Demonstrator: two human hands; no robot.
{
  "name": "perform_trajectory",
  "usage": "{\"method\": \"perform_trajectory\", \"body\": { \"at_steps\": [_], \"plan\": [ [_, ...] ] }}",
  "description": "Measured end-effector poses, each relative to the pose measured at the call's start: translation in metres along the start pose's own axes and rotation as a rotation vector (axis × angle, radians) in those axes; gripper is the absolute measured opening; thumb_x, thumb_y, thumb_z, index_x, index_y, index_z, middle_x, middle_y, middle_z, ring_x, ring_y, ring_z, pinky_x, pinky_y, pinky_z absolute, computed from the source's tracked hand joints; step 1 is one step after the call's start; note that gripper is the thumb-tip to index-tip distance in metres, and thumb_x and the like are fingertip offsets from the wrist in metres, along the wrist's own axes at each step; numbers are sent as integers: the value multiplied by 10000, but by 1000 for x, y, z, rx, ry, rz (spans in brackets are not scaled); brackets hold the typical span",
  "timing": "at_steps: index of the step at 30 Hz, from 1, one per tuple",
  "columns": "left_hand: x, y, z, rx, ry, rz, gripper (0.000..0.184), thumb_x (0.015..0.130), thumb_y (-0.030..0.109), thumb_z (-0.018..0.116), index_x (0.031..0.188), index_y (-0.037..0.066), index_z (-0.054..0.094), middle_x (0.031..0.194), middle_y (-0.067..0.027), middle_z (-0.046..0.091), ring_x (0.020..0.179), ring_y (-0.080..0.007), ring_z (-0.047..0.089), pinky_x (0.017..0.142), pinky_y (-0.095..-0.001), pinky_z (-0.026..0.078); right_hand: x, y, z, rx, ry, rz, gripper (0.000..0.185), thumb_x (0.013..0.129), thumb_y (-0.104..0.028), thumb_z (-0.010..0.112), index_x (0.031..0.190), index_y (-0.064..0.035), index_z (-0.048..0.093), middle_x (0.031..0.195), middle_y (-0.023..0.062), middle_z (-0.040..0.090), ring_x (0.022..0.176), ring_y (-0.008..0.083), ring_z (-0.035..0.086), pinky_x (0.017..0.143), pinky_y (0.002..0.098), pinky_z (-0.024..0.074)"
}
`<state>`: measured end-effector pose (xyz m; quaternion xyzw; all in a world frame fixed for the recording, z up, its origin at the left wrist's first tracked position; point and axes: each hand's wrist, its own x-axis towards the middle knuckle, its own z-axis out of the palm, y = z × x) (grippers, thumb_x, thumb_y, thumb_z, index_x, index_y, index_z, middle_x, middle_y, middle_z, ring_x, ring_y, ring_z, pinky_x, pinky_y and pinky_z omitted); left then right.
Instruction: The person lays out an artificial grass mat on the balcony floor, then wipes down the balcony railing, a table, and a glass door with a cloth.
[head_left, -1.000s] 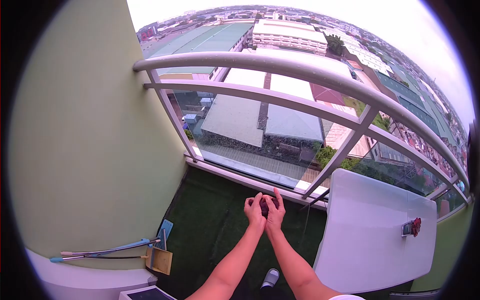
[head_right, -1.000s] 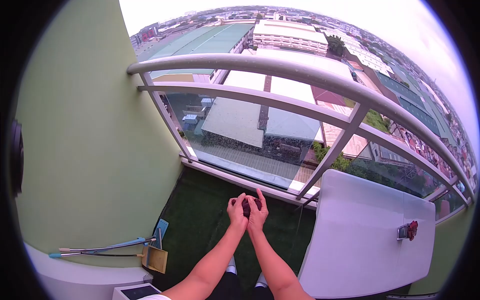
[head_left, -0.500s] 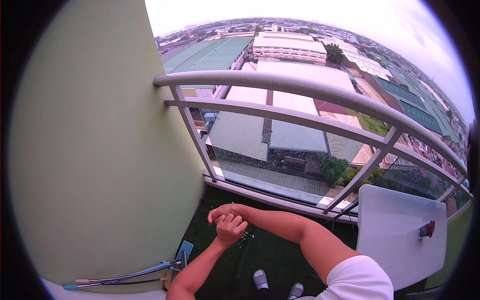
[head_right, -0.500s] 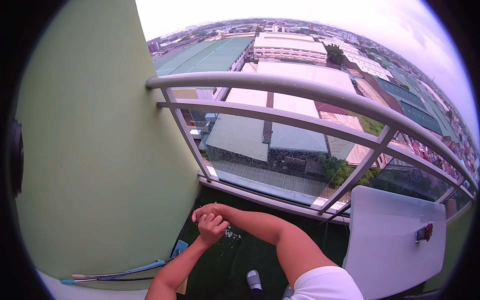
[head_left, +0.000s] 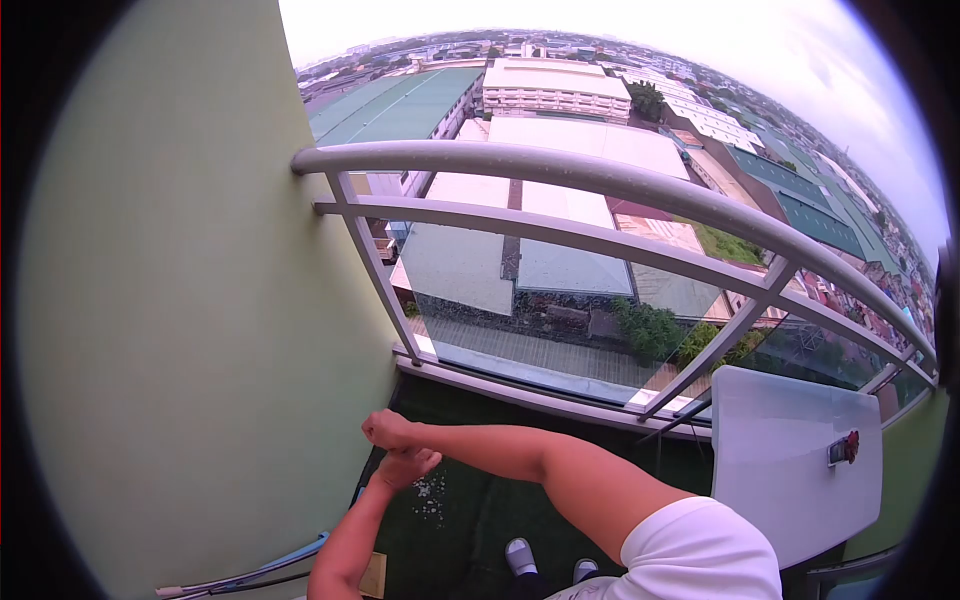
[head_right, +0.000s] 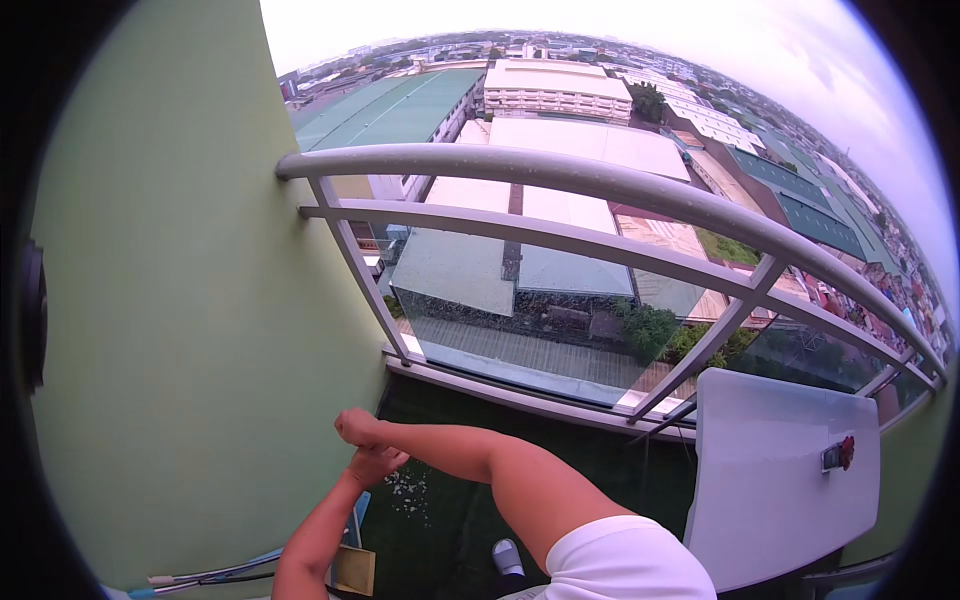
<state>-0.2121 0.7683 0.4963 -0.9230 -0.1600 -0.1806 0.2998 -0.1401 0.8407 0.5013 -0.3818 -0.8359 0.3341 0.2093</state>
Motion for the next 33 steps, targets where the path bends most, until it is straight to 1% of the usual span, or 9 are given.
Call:
{"method": "perform_trajectory", "body": {
  "at_steps": [3, 4, 6, 9, 11, 16, 24, 27, 33],
  "plan": [
    [19, -14, 4, -65, -40, -17, 107, 774, 216, 613, 835, 168, 539, 873, -49, 513, 948, -242, 540, 847, -429, 408, -15, 3, -61, 546, 118, 323, 172, 793, -18, 483, 883, -25, 629, 692, 145, 662, 644, 225, 661, 567, 342, 499],
    [31, -16, 3, -189, -27, -280, 139, 791, 172, 619, 885, 135, 524, 920, -84, 499, 966, -268, 525, 853, -441, 401, -8, 46, -57, 394, 375, 133, 148, 868, -58, 478, 904, -33, 620, 792, 142, 669, 710, 191, 664, 569, 328, 496],
    [64, -26, 0, -310, -8, -538, 174, 807, 127, 625, 935, 102, 509, 967, -118, 485, 984, -294, 510, 859, -454, 394, -34, 52, -119, 978, 252, 487, 201, 1001, -211, 431, 1082, -50, 520, 850, 121, 649, 676, 202, 657, 612, 367, 547],
    [135, -42, -7, -625, 287, -879, 195, 822, 47, 618, 965, 42, 486, 988, -149, 466, 978, -338, 497, 855, -455, 394, -91, 71, -196, 1111, 128, 259, 290, 971, -183, 519, 1251, -108, 500, 958, 63, 636, 850, 129, 609, 732, 337, 558],
    [183, -47, -10, -807, 348, -901, 203, 825, 32, 623, 998, 25, 517, 967, -149, 476, 946, -361, 497, 842, -434, 412, -135, 53, -254, 925, 104, 229, 375, 950, -164, 554, 1320, -150, 496, 983, 29, 642, 851, 114, 612, 758, 312, 550],
    [309, -59, -37, -1255, 441, -884, 327, 815, 79, 710, 1112, 31, 582, 951, -76, 602, 868, -190, 605, 768, -306, 488, -235, 52, -359, 585, 321, 246, 136, 868, -151, 659, 856, -17, 673, 757, -8, 622, 696, 64, 524, 644, 230, 431],
    [465, -69, -94, -1884, 151, -559, 426, 822, 32, 703, 1224, 22, 562, 1035, -66, 638, 936, -95, 598, 848, -242, 500, -372, 2, -506, 318, 1026, 97, 107, 953, -60, 522, 890, 3, 583, 811, 18, 624, 745, 69, 553, 697, 221, 461],
    [501, -68, -103, -1772, 32, -421, 353, 834, 50, 694, 1173, -6, 610, 1035, -68, 664, 894, -84, 612, 835, -241, 501, -393, -15, -533, -304, 1228, 234, 52, 940, -27, 498, 891, -11, 501, 777, 74, 590, 714, 144, 555, 686, 281, 446],
    [576, -76, -86, -1809, 130, -449, 228, 888, 135, 659, 1043, -31, 675, 875, -5, 690, 773, -61, 610, 696, -210, 493, -405, -9, -609, -641, 1312, 118, 91, 853, 60, 480, 917, -5, 481, 769, 180, 592, 797, 365, 622, 705, 372, 476]
  ]
}}
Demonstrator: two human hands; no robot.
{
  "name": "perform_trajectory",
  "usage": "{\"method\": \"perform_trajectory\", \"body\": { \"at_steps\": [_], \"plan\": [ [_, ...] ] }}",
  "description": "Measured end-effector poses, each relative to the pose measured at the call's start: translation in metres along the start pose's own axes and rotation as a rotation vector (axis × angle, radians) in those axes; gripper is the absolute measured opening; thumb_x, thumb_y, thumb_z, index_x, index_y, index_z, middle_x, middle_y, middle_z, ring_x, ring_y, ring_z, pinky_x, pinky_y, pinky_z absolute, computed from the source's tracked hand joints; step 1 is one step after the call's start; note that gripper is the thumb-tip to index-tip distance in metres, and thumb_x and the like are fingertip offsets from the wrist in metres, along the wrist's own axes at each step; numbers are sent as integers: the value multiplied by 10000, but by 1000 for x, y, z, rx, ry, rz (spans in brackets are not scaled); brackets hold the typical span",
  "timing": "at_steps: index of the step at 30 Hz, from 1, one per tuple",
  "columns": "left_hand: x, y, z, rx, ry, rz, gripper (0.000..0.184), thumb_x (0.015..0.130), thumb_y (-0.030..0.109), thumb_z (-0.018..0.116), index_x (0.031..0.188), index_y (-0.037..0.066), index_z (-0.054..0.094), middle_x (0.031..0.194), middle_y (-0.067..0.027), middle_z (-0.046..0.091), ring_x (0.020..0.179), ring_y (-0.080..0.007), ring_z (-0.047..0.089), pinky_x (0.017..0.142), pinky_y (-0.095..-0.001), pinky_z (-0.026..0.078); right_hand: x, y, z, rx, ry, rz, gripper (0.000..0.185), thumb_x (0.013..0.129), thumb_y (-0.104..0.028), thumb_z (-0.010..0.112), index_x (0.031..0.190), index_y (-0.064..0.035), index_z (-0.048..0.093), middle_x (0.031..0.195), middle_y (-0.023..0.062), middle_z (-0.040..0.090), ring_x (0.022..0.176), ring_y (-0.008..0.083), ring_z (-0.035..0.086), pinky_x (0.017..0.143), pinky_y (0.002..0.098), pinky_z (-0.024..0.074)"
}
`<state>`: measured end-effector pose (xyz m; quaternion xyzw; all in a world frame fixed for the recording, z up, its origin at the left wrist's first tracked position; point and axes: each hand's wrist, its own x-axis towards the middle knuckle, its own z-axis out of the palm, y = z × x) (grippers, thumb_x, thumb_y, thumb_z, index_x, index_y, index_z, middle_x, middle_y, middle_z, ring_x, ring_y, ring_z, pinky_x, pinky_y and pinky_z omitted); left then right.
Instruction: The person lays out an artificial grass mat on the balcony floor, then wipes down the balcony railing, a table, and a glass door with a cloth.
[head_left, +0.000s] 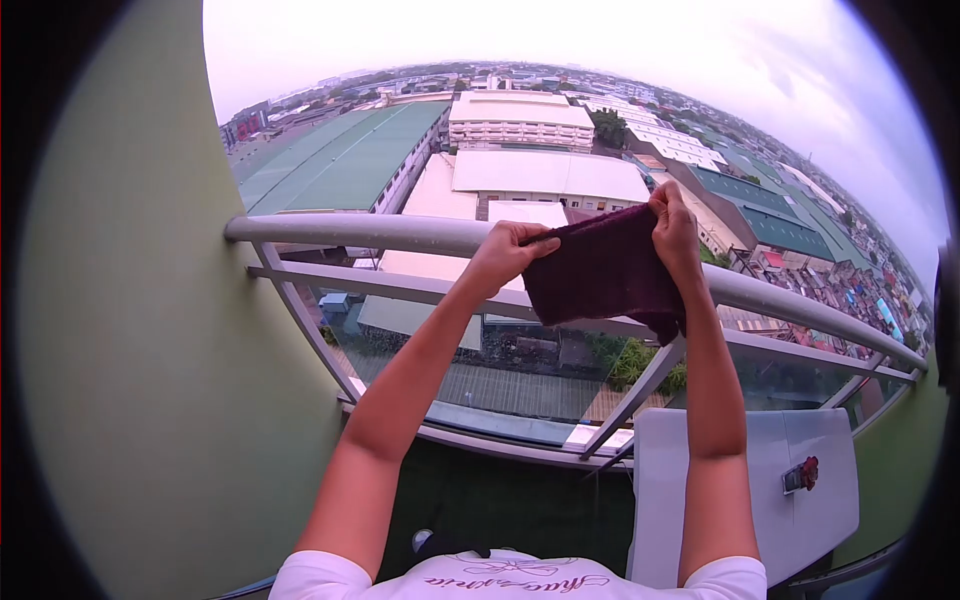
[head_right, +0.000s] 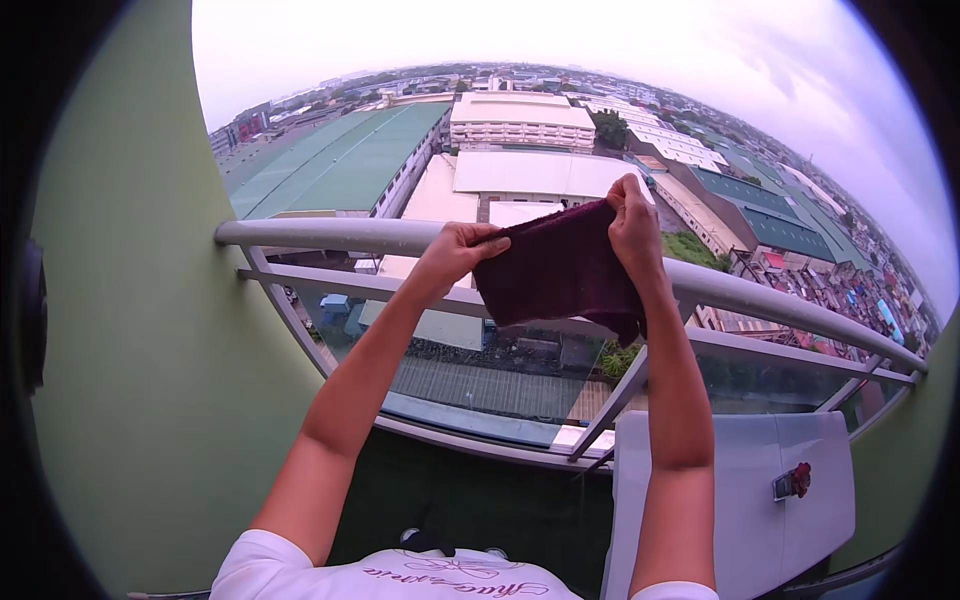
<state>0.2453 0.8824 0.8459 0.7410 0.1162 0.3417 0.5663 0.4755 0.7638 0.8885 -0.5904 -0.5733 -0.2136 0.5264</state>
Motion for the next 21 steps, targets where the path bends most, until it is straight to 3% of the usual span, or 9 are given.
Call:
{"method": "perform_trajectory", "body": {
  "at_steps": [2, 4, 5, 6, 7, 9, 14, 16, 21],
  "plan": [
    [25, -6, 4, -149, 33, -106, 243, 903, 189, 639, 1044, -3, 684, 836, -41, 699, 712, -84, 614, 657, -235, 491, 20, 34, 13, -88, -7, -51, 37, 874, -8, 535, 904, -22, 517, 842, 168, 607, 790, 352, 624, 695, 384, 477],
    [43, -26, -2, 550, 187, 50, 269, 900, 222, 615, 1076, 29, 678, 832, -115, 680, 774, -166, 625, 725, -301, 492, 13, 48, 25, -475, -116, 99, 221, 935, -286, 516, 996, -90, 599, 1041, 123, 607, 951, 337, 593, 794, 467, 445],
    [43, -46, -5, 791, 352, 164, 292, 887, 230, 597, 1111, 57, 668, 944, -180, 619, 930, -270, 574, 839, -378, 461, 0, 44, 34, -655, -179, 156, 323, 948, -394, 487, 1069, -123, 614, 1099, 119, 596, 1015, 341, 571, 837, 499, 426],
    [26, -36, -9, 790, 394, 113, 315, 874, 207, 606, 1148, 57, 646, 1092, -191, 534, 1048, -340, 484, 917, -413, 417, -16, 46, 49, -672, -331, 295, 551, 924, -596, 372, 1239, -190, 570, 1201, 147, 561, 1137, 391, 502, 951, 573, 340],
    [15, -39, -22, 835, 446, 184, 323, 864, 201, 621, 1153, 60, 640, 1132, -193, 507, 1051, -350, 478, 919, -419, 416, -36, 54, 71, -735, -526, 364, 651, 911, -658, 301, 1330, -202, 503, 1269, 226, 506, 1205, 472, 429, 1028, 615, 244],
    [-13, -46, -58, 875, 531, 289, 337, 842, 191, 650, 1153, 61, 630, 1177, -196, 475, 1057, -362, 468, 926, -429, 412, -60, 35, 117, -856, -334, 279, 704, 918, -661, 255, 1322, -146, 514, 1303, 291, 446, 1256, 570, 301, 1052, 664, 128],
    [-88, -77, -169, 849, 734, 305, 297, 824, 156, 663, 1105, 62, 644, 1168, -181, 479, 1073, -346, 466, 937, -435, 404, -30, -62, 237, -648, -462, 95, 720, 918, -661, 251, 1232, -114, 598, 1156, 218, 598, 1099, 415, 536, 1007, 556, 284],
    [-122, -86, -214, 830, 832, 227, 274, 821, 142, 662, 1084, 64, 655, 1157, -172, 484, 1072, -331, 472, 939, -430, 403, -15, -118, 308, -538, -578, 56, 842, 853, -759, 238, 1232, -95, 592, 1101, 204, 628, 1046, 393, 576, 952, 524, 347],
    [-213, -115, -314, 846, 977, 30, 263, 797, 100, 678, 1056, 58, 658, 1148, -165, 481, 1082, -320, 476, 948, -428, 392, 11, -252, 514, -368, -628, -169, 988, 681, -878, 405, 1084, 2, 604, 923, 170, 659, 886, 296, 651, 753, 436, 474]
  ]
}}
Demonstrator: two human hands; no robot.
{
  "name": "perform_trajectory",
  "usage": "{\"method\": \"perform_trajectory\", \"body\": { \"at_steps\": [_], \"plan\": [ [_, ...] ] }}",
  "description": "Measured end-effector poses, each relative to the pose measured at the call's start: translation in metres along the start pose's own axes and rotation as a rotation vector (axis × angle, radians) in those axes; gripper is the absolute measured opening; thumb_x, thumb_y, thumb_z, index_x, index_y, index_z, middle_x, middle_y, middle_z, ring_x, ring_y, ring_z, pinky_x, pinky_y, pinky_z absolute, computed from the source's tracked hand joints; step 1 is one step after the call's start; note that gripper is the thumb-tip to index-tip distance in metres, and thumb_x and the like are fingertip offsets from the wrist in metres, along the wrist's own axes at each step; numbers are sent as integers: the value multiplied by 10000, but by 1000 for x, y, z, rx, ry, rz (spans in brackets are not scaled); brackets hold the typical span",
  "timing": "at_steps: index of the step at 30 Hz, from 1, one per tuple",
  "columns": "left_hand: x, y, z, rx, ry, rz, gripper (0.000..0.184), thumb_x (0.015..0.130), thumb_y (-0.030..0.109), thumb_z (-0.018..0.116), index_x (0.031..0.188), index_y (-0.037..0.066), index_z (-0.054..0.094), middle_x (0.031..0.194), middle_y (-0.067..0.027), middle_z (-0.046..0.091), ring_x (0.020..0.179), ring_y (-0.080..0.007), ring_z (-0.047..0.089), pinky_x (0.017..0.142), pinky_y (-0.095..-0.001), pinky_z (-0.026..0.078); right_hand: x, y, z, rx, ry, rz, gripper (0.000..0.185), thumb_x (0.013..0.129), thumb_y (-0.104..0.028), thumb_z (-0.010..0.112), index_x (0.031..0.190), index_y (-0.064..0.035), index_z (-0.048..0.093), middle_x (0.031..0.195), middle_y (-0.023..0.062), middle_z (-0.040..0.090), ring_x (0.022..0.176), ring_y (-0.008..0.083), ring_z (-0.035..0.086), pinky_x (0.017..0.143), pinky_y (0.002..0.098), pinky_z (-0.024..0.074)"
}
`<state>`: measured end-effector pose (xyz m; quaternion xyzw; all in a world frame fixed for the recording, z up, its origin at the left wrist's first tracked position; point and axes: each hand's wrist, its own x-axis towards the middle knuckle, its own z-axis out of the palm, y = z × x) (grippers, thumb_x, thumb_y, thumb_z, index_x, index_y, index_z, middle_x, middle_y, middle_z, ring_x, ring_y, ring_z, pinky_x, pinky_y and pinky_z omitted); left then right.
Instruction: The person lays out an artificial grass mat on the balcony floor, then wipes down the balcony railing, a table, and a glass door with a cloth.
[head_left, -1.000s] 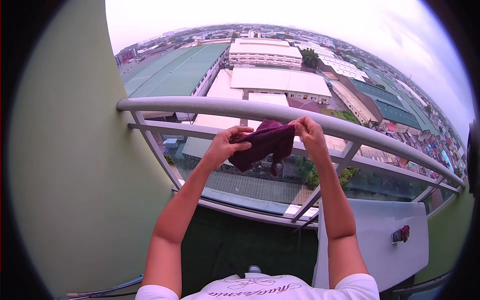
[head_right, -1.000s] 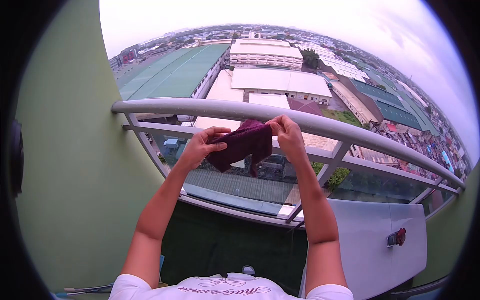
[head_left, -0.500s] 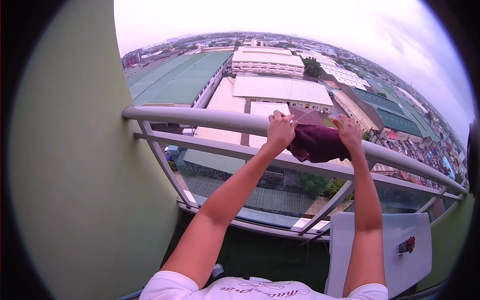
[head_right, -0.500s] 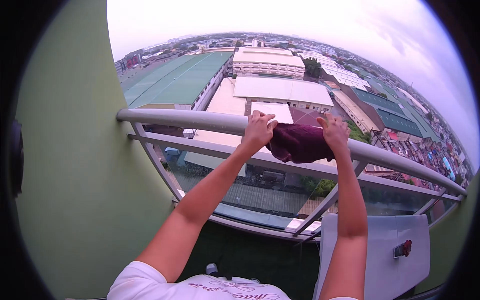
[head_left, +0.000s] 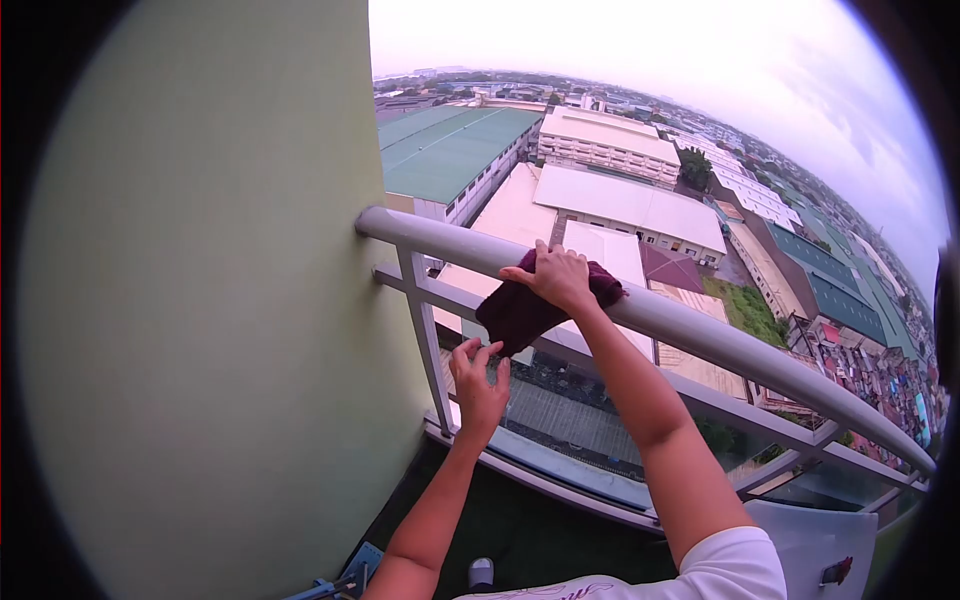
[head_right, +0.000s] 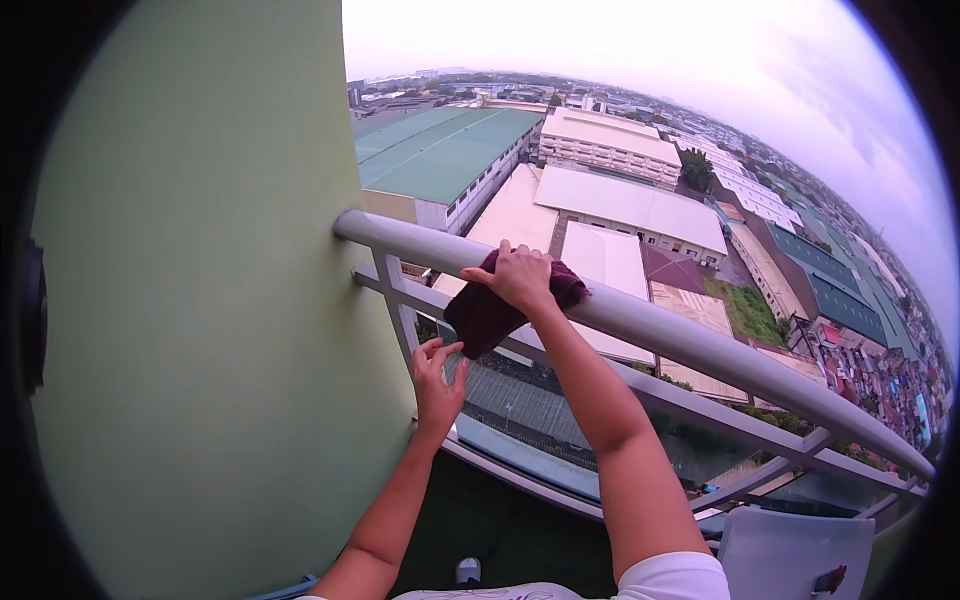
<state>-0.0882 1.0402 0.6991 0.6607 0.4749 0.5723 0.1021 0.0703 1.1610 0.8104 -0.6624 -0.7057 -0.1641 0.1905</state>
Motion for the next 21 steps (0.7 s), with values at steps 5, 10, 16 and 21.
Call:
{"method": "perform_trajectory", "body": {
  "at_steps": [5, 10, 16, 21],
  "plan": [
    [-12, -94, -80, 64, 37, -233, 261, 795, 69, 669, 1055, 52, 646, 1188, -168, 447, 1079, -332, 470, 939, -430, 395, 116, -159, 72, 106, 40, -128, 914, 619, -621, 750, 1188, 25, 444, 947, 201, 636, 932, 354, 623, 785, 474, 449],
    [-40, -157, -140, 176, 63, -375, 284, 801, 72, 664, 1083, 58, 626, 1214, -167, 424, 1069, -325, 471, 914, -421, 409, 184, -258, 124, 11, 86, -164, 734, 696, -432, 758, 1162, 28, 428, 1077, 250, 586, 931, 400, 607, 803, 537, 441],
    [-59, -172, -154, 201, 33, -498, 291, 812, 72, 656, 1100, 60, 615, 1238, -168, 408, 1043, -312, 491, 809, -396, 458, 172, -271, 143, 294, 642, -759, 91, 779, -134, 527, 788, -45, 545, 880, 108, 468, 849, 254, 527, 789, 346, 447],
    [-62, -166, -142, 176, -13, -417, 287, 828, 66, 647, 1113, 62, 613, 1234, -162, 410, 1035, -294, 500, 769, -392, 464, 98, -205, 198, 728, 25, -565, 85, 811, -75, 503, 896, -65, 496, 877, 111, 478, 873, 255, 550, 780, 347, 454]
  ]
}}
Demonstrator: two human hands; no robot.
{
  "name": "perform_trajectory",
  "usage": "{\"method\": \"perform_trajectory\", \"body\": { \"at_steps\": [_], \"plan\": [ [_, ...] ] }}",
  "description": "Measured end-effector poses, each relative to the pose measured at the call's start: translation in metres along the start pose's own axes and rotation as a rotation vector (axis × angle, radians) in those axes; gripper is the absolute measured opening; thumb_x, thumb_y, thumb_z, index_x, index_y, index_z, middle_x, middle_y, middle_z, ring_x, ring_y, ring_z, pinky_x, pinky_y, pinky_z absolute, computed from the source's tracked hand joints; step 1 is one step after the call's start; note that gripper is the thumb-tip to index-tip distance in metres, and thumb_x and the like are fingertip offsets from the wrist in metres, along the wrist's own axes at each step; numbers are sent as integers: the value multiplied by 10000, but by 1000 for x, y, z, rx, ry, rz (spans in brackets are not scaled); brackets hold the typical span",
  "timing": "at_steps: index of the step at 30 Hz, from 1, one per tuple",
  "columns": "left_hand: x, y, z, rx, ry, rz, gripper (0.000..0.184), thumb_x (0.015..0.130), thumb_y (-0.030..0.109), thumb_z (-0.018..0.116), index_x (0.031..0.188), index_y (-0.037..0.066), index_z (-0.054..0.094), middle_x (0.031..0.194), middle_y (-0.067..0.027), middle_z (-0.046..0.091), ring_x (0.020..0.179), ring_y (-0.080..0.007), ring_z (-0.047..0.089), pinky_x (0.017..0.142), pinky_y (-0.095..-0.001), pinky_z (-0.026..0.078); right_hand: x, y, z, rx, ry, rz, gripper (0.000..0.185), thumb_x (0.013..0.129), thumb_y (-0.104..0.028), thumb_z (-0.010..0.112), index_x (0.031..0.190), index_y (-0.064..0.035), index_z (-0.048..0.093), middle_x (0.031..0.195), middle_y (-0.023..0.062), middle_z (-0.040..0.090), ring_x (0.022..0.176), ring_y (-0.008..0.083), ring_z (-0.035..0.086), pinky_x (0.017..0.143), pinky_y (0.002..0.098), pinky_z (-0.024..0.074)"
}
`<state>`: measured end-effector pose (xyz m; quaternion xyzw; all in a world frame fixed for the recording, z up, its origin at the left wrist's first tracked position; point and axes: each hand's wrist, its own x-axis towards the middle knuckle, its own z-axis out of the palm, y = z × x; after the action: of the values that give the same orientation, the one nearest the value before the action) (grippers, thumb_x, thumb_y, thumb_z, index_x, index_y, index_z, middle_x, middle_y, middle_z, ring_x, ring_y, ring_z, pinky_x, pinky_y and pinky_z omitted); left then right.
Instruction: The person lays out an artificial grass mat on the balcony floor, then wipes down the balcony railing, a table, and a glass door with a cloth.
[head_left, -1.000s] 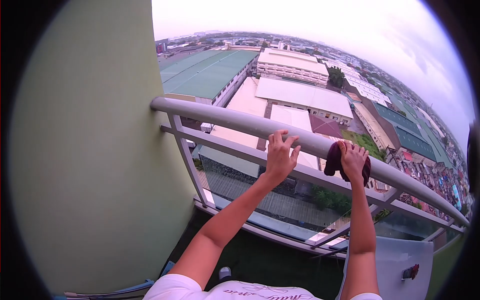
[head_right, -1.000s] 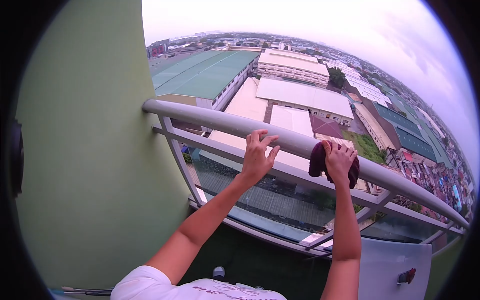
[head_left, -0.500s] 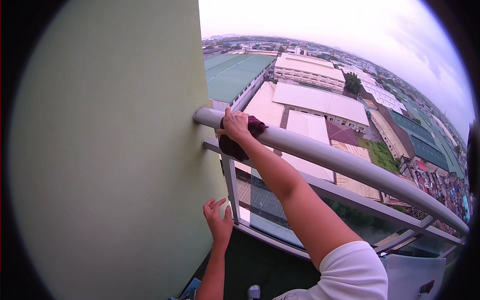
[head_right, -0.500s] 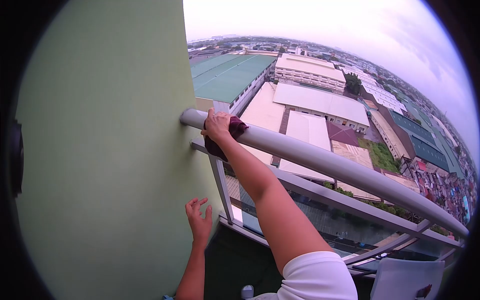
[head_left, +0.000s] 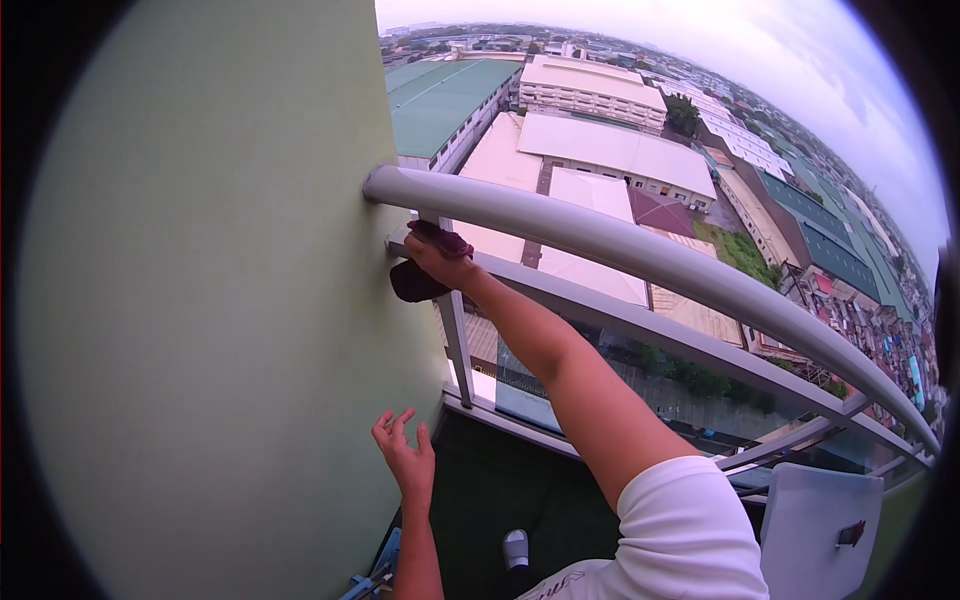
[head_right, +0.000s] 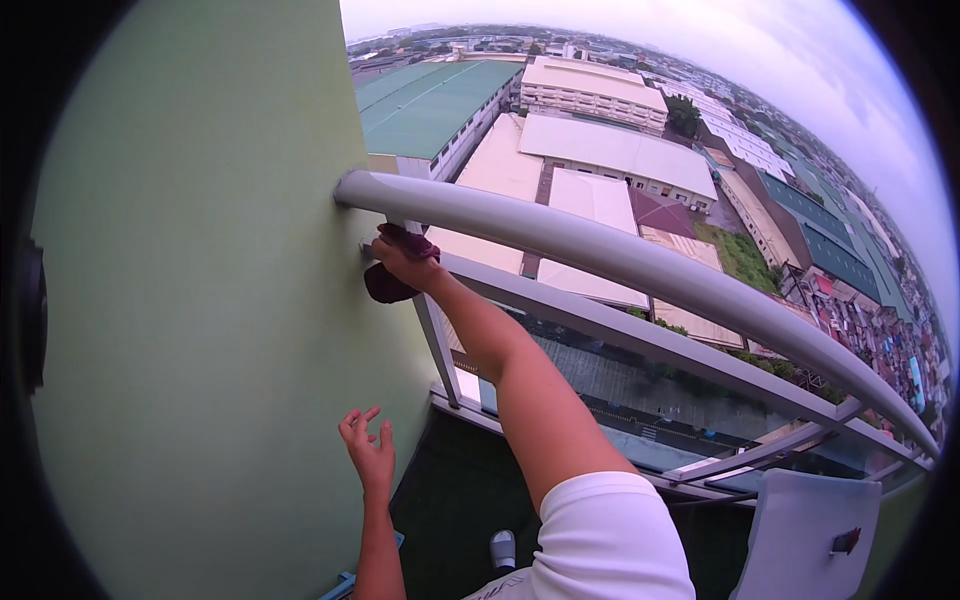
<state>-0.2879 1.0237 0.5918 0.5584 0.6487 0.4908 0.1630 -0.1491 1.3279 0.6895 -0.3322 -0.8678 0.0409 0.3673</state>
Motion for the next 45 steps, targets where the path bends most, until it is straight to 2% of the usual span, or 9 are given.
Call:
{"method": "perform_trajectory", "body": {
  "at_steps": [3, 6, 11, 21, 30, 36, 38, 42, 45],
  "plan": [
    [-6, 10, 11, 0, -49, -26, 277, 837, 92, 644, 1113, 88, 631, 1265, -148, 429, 1098, -278, 511, 773, -359, 478, -74, 12, -3, -318, 140, -80, 336, 829, -108, 519, 1162, -63, 523, 1151, 172, 546, 1103, 319, 507, 930, 414, 404],
    [-30, 19, 8, -27, -110, -9, 277, 838, 76, 646, 1113, 62, 621, 1241, -162, 413, 1031, -285, 512, 769, -372, 464, -136, -22, -43, -821, 347, 109, 410, 844, -131, 525, 1248, -65, 499, 1210, 186, 531, 1121, 353, 493, 982, 481, 359],
    [-44, 49, 81, -102, -317, 44, 280, 845, 85, 645, 1122, 60, 623, 1238, -155, 422, 1052, -282, 522, 753, -352, 480, -259, -5, -146, -732, 149, 381, 629, 742, -266, 732, 1280, -44, 490, 1224, 175, 519, 1157, 348, 471, 1018, 469, 343],
    [-111, 63, 164, -154, -603, 116, 270, 836, 58, 656, 1104, 47, 633, 1191, -137, 439, 890, -206, 571, 674, -270, 540, -560, -56, -399, -1062, 58, 707, 662, 730, -155, 693, 1336, -107, 431, 1244, 92, 485, 1247, 278, 412, 1095, 438, 257],
    [-161, 78, 185, -99, -649, 204, 259, 828, 35, 648, 1084, 9, 618, 1167, -139, 437, 720, -173, 596, 690, -277, 531, -749, -51, -527, -1392, 127, 1043, 538, 819, -96, 549, 1343, -152, 445, 1352, 80, 452, 1285, 269, 389, 1098, 450, 260],
    [-163, 56, 164, -33, -672, 159, 242, 816, 44, 658, 1053, 12, 619, 1160, -143, 445, 696, -171, 604, 689, -300, 517, -732, -89, -555, -1137, 329, 1261, 459, 751, -14, 631, 1192, -96, 537, 1198, 111, 559, 1079, 333, 553, 915, 413, 464],
    [-158, 42, 157, 13, -636, 144, 242, 811, 51, 665, 1045, 17, 619, 1154, -142, 450, 691, -174, 604, 697, -305, 518, -705, -117, -580, -1093, 879, 1326, 307, 744, -59, 692, 1029, -63, 578, 1087, 134, 586, 924, 351, 596, 808, 447, 484],
    [-152, 17, 140, 95, -610, 97, 235, 809, 52, 666, 1037, 14, 622, 1161, -145, 456, 710, -181, 618, 699, -306, 526, -659, -149, -646, -1175, 1172, 973, 289, 687, -161, 803, 848, -26, 606, 908, 148, 611, 859, 333, 606, 752, 431, 480],
    [-153, -1, 139, 90, -608, 68, 238, 808, 58, 669, 1036, 10, 622, 1169, -147, 456, 702, -186, 624, 696, -304, 537, -639, -119, -683, -1114, 953, 742, 378, 780, -332, 751, 957, -13, 654, 987, 162, 631, 962, 330, 599, 862, 397, 459]
  ]
}}
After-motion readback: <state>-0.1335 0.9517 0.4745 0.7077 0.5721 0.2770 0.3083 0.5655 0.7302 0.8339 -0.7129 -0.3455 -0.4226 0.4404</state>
